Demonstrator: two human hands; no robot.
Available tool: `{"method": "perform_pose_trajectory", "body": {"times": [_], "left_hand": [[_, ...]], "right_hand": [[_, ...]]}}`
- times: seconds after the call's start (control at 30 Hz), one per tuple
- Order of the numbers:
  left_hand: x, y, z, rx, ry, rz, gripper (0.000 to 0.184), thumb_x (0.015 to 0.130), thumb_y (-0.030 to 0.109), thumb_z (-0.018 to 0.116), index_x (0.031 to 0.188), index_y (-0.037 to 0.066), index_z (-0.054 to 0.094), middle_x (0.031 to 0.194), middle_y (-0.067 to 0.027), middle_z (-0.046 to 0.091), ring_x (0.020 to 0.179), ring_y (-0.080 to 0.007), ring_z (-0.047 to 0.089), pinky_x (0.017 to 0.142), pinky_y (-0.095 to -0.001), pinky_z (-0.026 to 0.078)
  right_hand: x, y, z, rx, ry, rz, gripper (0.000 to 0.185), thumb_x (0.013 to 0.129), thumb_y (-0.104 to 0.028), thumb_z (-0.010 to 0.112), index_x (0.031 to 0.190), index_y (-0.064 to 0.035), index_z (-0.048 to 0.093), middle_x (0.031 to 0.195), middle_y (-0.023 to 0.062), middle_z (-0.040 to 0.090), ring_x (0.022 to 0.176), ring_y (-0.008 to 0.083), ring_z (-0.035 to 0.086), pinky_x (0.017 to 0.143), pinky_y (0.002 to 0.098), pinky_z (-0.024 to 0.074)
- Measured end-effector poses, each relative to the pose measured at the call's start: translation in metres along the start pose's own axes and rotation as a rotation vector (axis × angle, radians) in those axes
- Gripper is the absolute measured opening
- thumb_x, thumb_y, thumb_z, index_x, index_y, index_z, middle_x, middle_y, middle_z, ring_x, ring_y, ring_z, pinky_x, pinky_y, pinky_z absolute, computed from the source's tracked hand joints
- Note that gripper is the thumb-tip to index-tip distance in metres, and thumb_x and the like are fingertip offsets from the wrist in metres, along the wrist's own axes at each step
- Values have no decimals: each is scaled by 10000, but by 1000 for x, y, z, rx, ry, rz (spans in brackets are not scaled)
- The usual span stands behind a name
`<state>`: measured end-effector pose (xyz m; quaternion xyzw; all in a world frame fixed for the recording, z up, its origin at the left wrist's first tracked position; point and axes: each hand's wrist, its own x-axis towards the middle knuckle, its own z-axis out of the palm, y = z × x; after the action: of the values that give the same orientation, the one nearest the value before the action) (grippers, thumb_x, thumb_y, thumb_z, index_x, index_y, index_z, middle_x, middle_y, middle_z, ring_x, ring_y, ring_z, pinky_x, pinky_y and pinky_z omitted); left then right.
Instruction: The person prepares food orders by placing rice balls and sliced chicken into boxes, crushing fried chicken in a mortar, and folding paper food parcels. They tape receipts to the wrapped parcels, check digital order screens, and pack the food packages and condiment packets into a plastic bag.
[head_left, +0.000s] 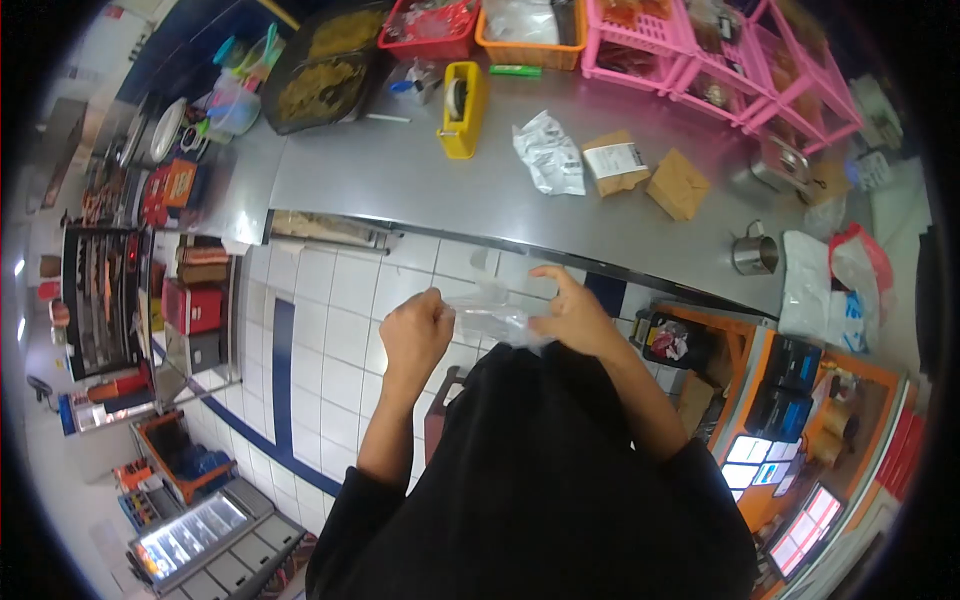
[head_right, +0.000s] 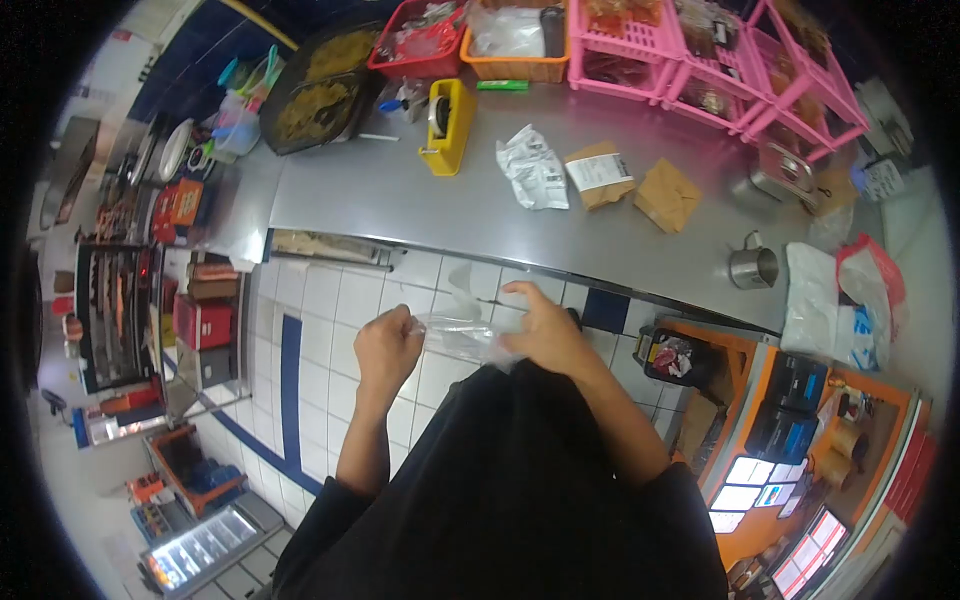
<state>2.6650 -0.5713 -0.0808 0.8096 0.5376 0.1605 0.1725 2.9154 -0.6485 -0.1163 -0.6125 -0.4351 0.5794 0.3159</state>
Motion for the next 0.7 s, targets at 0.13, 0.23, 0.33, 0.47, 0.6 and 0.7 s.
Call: {"method": "perform_pose_trajectory", "body": {"times": [0.13, 0.23, 0.33, 0.47, 0.6, 0.7], "left_hand": [[-5, -59, -13, 34, 140, -404, 197, 817, 128, 667, 715, 36, 526, 645, -183, 589, 633, -400, 623, 580, -490, 470], [-16, -63, 20, 234, 109, -465, 100, 817, 143, 674, 864, 74, 619, 772, -165, 654, 696, -397, 623, 657, -485, 519], [7, 32, 15, 533, 401, -49, 223, 791, 123, 692, 1009, 86, 661, 896, -151, 692, 775, -386, 653, 724, -475, 544], [19, 77, 26, 390, 277, 282, 556, 755, 57, 699, 1302, 111, 618, 1078, -160, 710, 907, -362, 693, 796, -428, 574], [27, 6, 39, 49, 186, 73, 647, 772, -41, 631, 1399, 92, 546, 939, -223, 703, 853, -369, 694, 734, -403, 568], [23, 15, 10, -173, -75, -479, 439, 868, 30, 626, 1305, 68, 642, 885, -206, 723, 891, -406, 701, 771, -421, 558]], "right_hand": [[2, 10, -48, -281, 458, -41, 514, 820, -4, 703, 1300, -116, 560, 585, 55, 562, 540, 180, 566, 554, 372, 443], [-7, -4, -57, -269, 546, -57, 435, 862, -15, 635, 1278, -128, 573, 579, 109, 556, 511, 255, 555, 537, 407, 438], [-11, -39, -50, -263, 276, -186, 414, 890, -61, 601, 1289, -166, 557, 623, 201, 566, 565, 367, 602, 583, 480, 460], [-1, -50, -50, -480, 75, -356, 447, 862, -108, 664, 1292, -171, 562, 624, 145, 575, 581, 315, 612, 593, 451, 480], [34, -5, -154, -493, 34, -196, 741, 687, -247, 888, 1333, -132, 543, 1050, 150, 654, 954, 271, 632, 807, 394, 489], [66, 4, -217, -998, 470, -95, 1046, 626, -322, 923, 1523, -204, 398, 1478, 199, 451, 1380, 368, 423, 1128, 482, 368]]}}
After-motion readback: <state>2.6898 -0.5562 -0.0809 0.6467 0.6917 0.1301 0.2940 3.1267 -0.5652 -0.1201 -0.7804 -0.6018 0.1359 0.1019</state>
